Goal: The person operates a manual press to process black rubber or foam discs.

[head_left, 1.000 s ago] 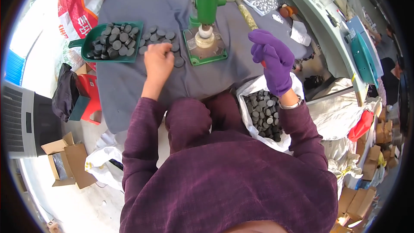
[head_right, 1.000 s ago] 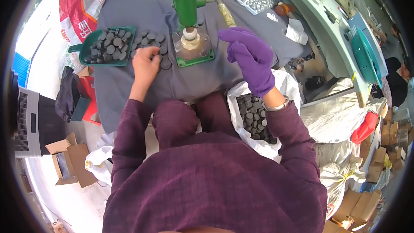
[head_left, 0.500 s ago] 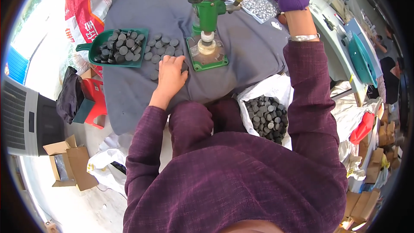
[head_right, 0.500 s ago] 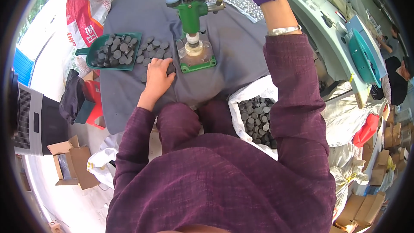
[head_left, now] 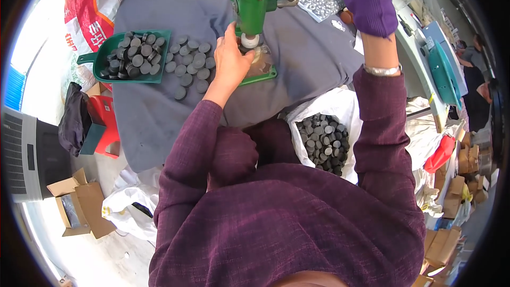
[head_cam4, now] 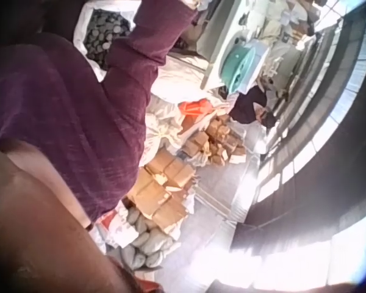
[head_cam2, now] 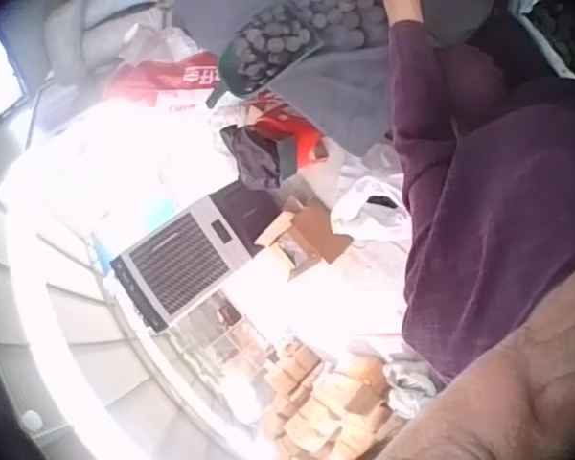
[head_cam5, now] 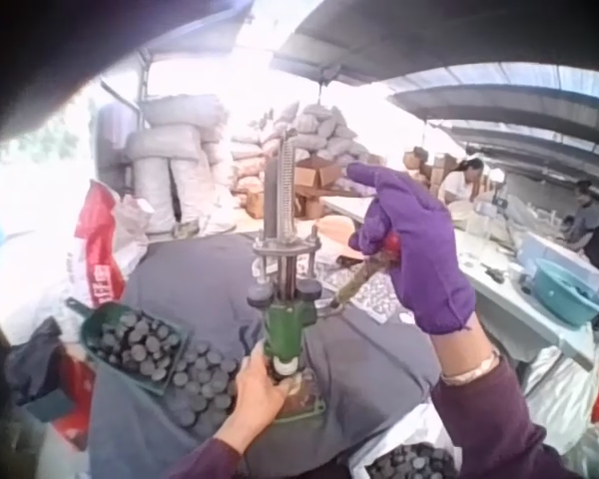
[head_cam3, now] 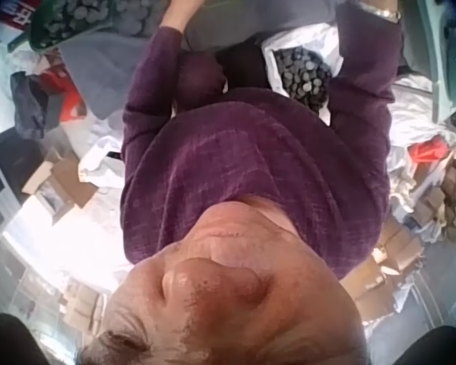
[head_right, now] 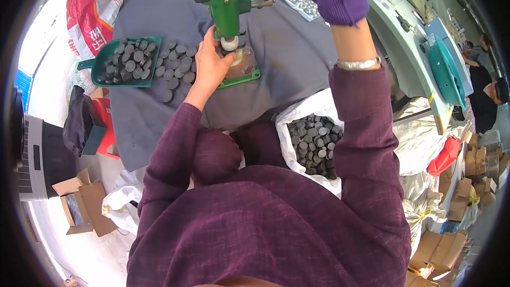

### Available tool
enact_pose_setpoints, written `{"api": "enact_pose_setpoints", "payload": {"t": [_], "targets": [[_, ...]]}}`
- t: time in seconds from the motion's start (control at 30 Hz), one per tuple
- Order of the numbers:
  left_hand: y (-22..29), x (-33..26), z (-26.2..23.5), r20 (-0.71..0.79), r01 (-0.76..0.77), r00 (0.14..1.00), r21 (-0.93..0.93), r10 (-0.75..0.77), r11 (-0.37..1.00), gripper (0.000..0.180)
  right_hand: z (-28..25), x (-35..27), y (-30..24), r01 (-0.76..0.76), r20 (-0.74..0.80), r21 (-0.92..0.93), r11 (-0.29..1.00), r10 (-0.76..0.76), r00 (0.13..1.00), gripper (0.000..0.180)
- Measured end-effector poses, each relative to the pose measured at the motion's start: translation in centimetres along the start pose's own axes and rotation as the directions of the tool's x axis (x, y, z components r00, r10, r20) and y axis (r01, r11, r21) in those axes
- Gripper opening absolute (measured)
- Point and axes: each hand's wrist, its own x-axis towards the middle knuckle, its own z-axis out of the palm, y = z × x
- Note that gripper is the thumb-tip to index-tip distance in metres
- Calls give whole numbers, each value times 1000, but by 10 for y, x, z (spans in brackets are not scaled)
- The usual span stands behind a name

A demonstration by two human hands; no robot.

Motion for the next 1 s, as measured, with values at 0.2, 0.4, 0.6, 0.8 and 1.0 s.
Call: {"api": "enact_pose_setpoints", "payload": {"t": [0.2,0.4,0.6,0.8,1.0], "targets": [[-13,-2,6,-10,47,999,-121,-49,992,85,-12,-69,14,343,151,-316,885,-309,939,34],[-28,-19,-20,-122,-75,991,-185,53,980,57,-19,-179,23,-164,67,-97,982,171,983,26],[-73,-39,-68,-176,-105,960,500,219,860,26,-24,-155,13,-231,179,-201,952,268,947,30],[-68,-35,-69,-7,-89,993,611,118,787,36,-10,-59,-24,104,248,-312,944,-24,968,30],[-56,-29,-55,-143,-6,987,412,72,911,55,-6,-6,-19,-101,175,-100,990,117,977,36]]}}
